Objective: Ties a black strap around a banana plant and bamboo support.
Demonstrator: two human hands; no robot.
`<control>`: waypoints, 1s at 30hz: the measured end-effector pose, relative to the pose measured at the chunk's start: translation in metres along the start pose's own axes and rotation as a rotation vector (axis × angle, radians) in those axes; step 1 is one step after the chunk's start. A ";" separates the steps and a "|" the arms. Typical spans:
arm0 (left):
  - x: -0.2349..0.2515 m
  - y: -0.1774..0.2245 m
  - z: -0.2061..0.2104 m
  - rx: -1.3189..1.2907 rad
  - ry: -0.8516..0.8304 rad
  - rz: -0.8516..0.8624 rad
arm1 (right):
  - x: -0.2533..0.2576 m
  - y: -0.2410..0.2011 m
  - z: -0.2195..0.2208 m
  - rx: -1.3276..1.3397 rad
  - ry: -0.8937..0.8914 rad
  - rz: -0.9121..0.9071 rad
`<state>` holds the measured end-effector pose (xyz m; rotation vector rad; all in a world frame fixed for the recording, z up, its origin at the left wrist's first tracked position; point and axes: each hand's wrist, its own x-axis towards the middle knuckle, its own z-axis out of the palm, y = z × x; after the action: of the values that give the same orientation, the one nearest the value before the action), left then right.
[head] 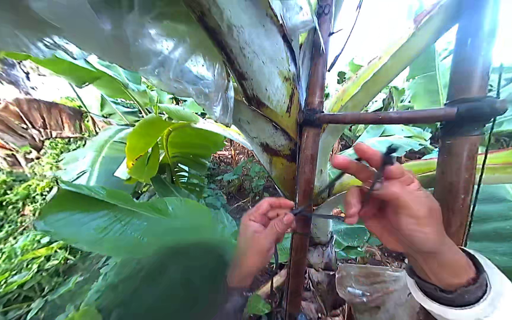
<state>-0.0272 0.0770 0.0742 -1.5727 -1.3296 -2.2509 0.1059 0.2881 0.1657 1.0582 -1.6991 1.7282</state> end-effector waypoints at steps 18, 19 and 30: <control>0.158 0.077 -0.006 0.698 -0.065 0.764 | 0.112 -0.083 0.043 -0.932 0.126 -0.330; 0.173 0.071 -0.006 0.649 -0.009 0.782 | 0.124 -0.085 0.040 -0.818 0.206 -0.222; 0.254 0.056 0.053 1.058 0.161 0.195 | 0.305 -0.036 -0.016 -0.769 0.396 -0.041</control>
<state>-0.0785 0.1756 0.3148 -1.0169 -1.7519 -1.1307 -0.0447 0.2548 0.4324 0.3657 -1.8055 0.9972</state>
